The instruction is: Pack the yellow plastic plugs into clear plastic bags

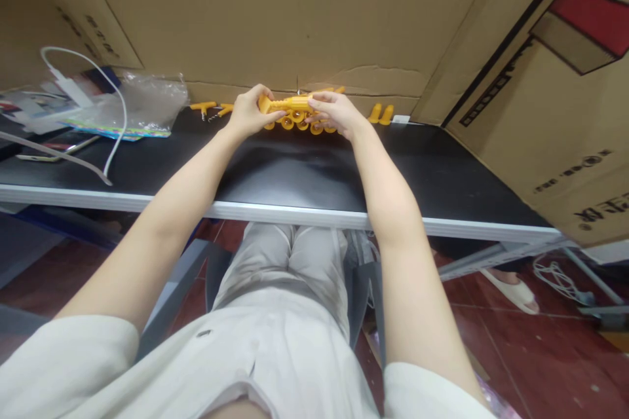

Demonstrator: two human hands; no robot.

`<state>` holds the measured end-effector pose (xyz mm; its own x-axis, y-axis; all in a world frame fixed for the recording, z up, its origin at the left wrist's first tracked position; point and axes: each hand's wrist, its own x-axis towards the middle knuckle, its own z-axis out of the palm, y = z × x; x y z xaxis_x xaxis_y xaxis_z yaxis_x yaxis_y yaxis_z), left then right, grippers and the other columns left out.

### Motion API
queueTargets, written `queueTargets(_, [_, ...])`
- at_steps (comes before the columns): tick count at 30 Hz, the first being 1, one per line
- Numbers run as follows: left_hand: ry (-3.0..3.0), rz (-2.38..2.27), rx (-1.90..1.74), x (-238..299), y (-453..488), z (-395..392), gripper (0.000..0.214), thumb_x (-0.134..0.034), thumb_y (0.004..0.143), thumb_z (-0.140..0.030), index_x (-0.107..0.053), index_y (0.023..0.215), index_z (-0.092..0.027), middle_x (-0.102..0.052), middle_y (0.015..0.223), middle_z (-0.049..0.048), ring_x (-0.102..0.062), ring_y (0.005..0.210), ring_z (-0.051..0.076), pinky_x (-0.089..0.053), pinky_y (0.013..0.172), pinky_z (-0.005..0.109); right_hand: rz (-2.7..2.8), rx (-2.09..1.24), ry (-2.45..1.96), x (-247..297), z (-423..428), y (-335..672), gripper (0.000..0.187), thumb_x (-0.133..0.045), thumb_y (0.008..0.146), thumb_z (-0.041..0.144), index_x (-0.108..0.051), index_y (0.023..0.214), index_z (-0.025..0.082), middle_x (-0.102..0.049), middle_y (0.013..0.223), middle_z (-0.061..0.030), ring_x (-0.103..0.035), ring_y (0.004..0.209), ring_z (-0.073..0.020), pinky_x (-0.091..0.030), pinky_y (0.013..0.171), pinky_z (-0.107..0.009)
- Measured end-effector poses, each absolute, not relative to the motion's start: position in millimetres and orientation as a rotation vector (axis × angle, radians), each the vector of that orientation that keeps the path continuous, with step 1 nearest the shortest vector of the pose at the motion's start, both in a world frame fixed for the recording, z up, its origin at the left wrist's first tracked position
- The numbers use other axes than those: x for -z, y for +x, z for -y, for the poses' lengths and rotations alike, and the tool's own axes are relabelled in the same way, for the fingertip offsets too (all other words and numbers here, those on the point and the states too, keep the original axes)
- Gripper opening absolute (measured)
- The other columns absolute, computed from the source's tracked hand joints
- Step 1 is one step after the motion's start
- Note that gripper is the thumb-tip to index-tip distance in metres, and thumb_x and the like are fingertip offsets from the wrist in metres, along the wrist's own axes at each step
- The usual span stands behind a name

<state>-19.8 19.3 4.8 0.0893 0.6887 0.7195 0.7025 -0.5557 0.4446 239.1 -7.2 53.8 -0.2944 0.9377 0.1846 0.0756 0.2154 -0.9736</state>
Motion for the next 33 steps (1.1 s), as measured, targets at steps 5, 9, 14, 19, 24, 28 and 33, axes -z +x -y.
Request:
queueTargets(5, [-2.317, 1.527, 1.452, -6.1, -19.4, -20.4, 0.049, -0.092, 0.079, -0.061, -0.069, 0.104, -0.026, -0.075, 0.093, 0.0072, -0.075, 0.102, 0.034, -0.054, 0.099, 0.046, 1.606, -1.144, -1.016, -52.1, 1.7, 236.7, 0.044, -0.085, 0.090, 0.063, -0.073, 0.097, 0.021, -0.075, 0.086, -0.0058, -0.081, 0.083, -0.0234, -0.070, 0.088, -0.041])
queueTargets(9, [-2.329, 1.480, 1.484, -4.3, -19.2, -22.9, 0.049, -0.091, 0.080, -0.065, -0.068, 0.102, -0.027, -0.074, 0.092, 0.0064, -0.075, 0.102, 0.033, -0.054, 0.099, 0.046, 1.608, -1.124, -1.046, -50.7, 0.0, 234.3, 0.056, -0.076, 0.091, 0.075, -0.075, 0.095, 0.019, -0.074, 0.079, -0.0058, -0.081, 0.082, -0.0251, -0.070, 0.091, -0.045])
queueTargets(14, [-2.312, 1.437, 1.510, -3.5, -18.3, -22.3, 0.053, -0.089, 0.078, -0.071, -0.068, 0.099, -0.027, -0.072, 0.085, 0.0046, -0.074, 0.091, 0.030, -0.054, 0.094, 0.044, 1.567, -1.135, -1.079, -52.6, 2.5, 231.2, 0.065, -0.076, 0.086, 0.082, -0.075, 0.106, 0.020, -0.075, 0.077, -0.0057, -0.081, 0.091, -0.0301, -0.070, 0.091, -0.050])
queueTargets(19, [-2.309, 1.393, 1.551, -5.7, -15.0, -15.9, 0.054, -0.084, 0.081, -0.076, -0.070, 0.101, -0.027, -0.073, 0.085, 0.0048, -0.073, 0.090, 0.029, -0.055, 0.095, 0.043, 1.540, -1.145, -1.107, -53.6, 1.7, 231.9, 0.063, -0.078, 0.086, 0.078, -0.073, 0.110, 0.020, -0.075, 0.081, -0.0080, -0.081, 0.097, -0.0333, -0.070, 0.095, -0.051])
queueTargets(24, [-2.346, 1.381, 1.541, -6.4, -13.9, -13.8, 0.049, -0.085, 0.084, -0.069, -0.071, 0.108, -0.028, -0.075, 0.091, 0.0059, -0.074, 0.098, 0.031, -0.055, 0.099, 0.045, 1.546, -1.158, -1.077, -49.2, -7.6, 234.6, 0.062, -0.080, 0.084, 0.077, -0.072, 0.109, 0.021, -0.074, 0.081, -0.0079, -0.081, 0.094, -0.0325, -0.070, 0.096, -0.050])
queueTargets(28, [-2.347, 1.399, 1.535, -4.7, -15.7, -17.9, 0.045, -0.087, 0.084, -0.062, -0.071, 0.107, -0.027, -0.075, 0.092, 0.0067, -0.075, 0.102, 0.032, -0.055, 0.102, 0.046, 1.522, -1.165, -1.098, -47.7, -10.7, 234.5, 0.063, -0.077, 0.084, 0.081, -0.072, 0.104, 0.022, -0.071, 0.073, -0.0052, -0.080, 0.084, -0.0287, -0.071, 0.094, -0.048])
queueTargets(33, [-2.352, 1.453, 1.466, -6.3, -15.4, -17.2, 0.045, -0.090, 0.082, -0.054, -0.072, 0.112, -0.027, -0.076, 0.094, 0.0070, -0.075, 0.104, 0.034, -0.055, 0.105, 0.049, 1.495, -1.204, -1.056, -50.9, -5.4, 231.6, 0.051, -0.077, 0.088, 0.074, -0.070, 0.102, 0.025, -0.071, 0.073, -0.0034, -0.078, 0.077, -0.0257, -0.072, 0.089, -0.048])
